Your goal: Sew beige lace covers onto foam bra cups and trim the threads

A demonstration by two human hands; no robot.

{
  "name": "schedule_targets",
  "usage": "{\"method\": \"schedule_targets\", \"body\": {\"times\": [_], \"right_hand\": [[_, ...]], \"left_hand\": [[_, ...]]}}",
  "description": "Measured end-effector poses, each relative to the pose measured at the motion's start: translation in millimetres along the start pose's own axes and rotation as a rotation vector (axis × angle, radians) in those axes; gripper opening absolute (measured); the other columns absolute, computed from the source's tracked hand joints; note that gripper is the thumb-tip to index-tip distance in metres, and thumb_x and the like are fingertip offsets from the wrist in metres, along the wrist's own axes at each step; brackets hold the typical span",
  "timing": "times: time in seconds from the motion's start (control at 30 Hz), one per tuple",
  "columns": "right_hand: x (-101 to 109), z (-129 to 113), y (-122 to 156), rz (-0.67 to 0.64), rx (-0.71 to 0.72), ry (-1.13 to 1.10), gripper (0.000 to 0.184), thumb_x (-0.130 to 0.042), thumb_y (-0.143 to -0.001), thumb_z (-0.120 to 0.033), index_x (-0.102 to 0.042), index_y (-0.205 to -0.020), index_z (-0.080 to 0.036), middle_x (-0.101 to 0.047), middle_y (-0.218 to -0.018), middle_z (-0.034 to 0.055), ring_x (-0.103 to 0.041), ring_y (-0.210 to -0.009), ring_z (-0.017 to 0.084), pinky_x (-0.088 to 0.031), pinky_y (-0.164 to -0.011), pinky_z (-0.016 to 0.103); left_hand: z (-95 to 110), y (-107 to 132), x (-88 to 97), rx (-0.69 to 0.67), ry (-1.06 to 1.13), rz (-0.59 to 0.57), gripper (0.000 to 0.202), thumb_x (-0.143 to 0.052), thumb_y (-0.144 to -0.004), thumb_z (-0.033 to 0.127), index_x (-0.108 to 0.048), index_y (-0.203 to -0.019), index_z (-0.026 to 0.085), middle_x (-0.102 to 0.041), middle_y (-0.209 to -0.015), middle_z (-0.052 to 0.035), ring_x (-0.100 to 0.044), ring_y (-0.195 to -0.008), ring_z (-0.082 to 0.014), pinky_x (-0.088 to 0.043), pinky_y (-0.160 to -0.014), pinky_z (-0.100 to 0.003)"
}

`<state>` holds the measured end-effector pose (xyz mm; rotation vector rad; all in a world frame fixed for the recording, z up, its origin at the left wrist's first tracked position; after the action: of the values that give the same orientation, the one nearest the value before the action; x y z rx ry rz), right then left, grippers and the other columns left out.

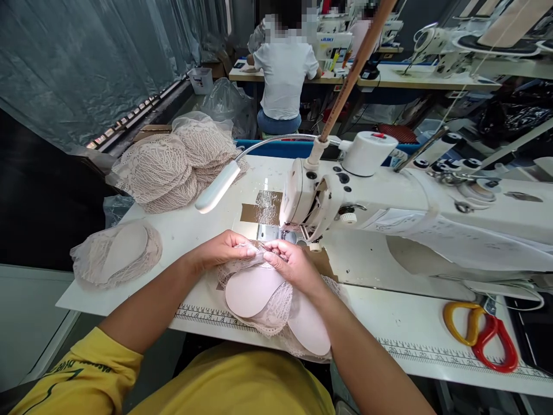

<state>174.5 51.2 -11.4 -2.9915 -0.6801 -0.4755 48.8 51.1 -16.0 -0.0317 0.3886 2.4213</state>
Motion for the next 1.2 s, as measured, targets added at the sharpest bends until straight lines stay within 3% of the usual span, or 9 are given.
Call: {"method": "schedule_targets", "body": {"times": [0.2,0.3,0.47,0.57,0.77,0.9,1.2], "right_hand": [[4,-20,1,0.017,0.101,0.136,0.035,-0.056,-0.087,-0.04,-0.065,-0.114,-0.02,-0.069,-0.112,0.0087,-0.064,-0.101,0.024,-0.05,-0.088,0.038],[7,-28,2,0.039,0.105,0.136,0.033,-0.057,-0.086,-0.039,-0.066,-0.113,-0.021,-0.07,-0.109,0.0082,-0.065,-0.099,0.024,-0.051,-0.089,0.039],[17,-39,6,0.118,0.135,0.202,0.032,-0.059,-0.084,-0.039,-0.068,-0.11,-0.024,-0.07,-0.108,0.0067,-0.065,-0.098,0.024,-0.051,-0.09,0.04],[18,-46,9,0.136,0.177,0.268,0.03,-0.06,-0.084,-0.038,-0.069,-0.109,-0.025,-0.07,-0.108,0.0065,-0.065,-0.098,0.024,-0.051,-0.09,0.04],[6,-49,10,0.065,0.176,0.343,0.025,-0.061,-0.083,-0.037,-0.072,-0.102,-0.025,-0.072,-0.102,0.0055,-0.067,-0.091,0.025,-0.054,-0.078,0.036],[0,-46,10,0.022,0.169,0.334,0.025,-0.06,-0.085,-0.037,-0.07,-0.104,-0.025,-0.072,-0.103,0.0045,-0.066,-0.091,0.023,-0.054,-0.077,0.035],[-6,-50,10,-0.027,0.196,0.231,0.026,-0.059,-0.086,-0.03,-0.07,-0.109,-0.026,-0.073,-0.099,0.0025,-0.066,-0.087,0.02,-0.053,-0.077,0.033]], "left_hand": [[8,2,-2.8,-0.05,-0.076,-0.008,0.028,-0.068,-0.075,0.038,-0.063,-0.071,0.01,-0.05,-0.063,0.002,-0.042,-0.058,-0.0073,-0.031,-0.053,-0.02],[11,4,-2.5,-0.049,-0.123,0.004,0.029,-0.065,-0.078,0.039,-0.064,-0.075,0.011,-0.049,-0.063,0.0014,-0.042,-0.059,-0.0085,-0.031,-0.054,-0.021],[23,11,-8.8,-0.077,-0.216,-0.066,0.039,-0.053,-0.086,0.043,-0.05,-0.06,0.013,-0.035,-0.057,0.0036,-0.031,-0.054,-0.0069,-0.023,-0.05,-0.022],[26,14,-10.6,-0.07,-0.239,-0.097,0.04,-0.053,-0.086,0.043,-0.048,-0.06,0.013,-0.034,-0.057,0.0037,-0.029,-0.053,-0.0067,-0.022,-0.048,-0.021],[23,13,-8.2,-0.073,-0.244,-0.074,0.034,-0.058,-0.083,0.039,-0.057,-0.064,0.012,-0.037,-0.057,0.0037,-0.031,-0.054,-0.0072,-0.023,-0.05,-0.021],[22,12,-5.2,-0.061,-0.248,-0.02,0.031,-0.061,-0.08,0.039,-0.065,-0.072,0.01,-0.042,-0.058,0.003,-0.034,-0.056,-0.0078,-0.025,-0.051,-0.021],[28,14,-8.9,-0.088,-0.309,-0.005,0.029,-0.06,-0.081,0.034,-0.062,-0.063,0.01,-0.039,-0.056,0.0038,-0.032,-0.056,-0.007,-0.024,-0.051,-0.02]]}}
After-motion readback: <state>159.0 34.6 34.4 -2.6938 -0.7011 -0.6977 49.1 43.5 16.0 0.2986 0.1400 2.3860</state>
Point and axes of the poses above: each hand's wrist, its own y-axis away from the middle knuckle, its own x-axis out of the back of the hand, z = x × y, the point moved 9 cm from there along -y, towards the middle knuckle
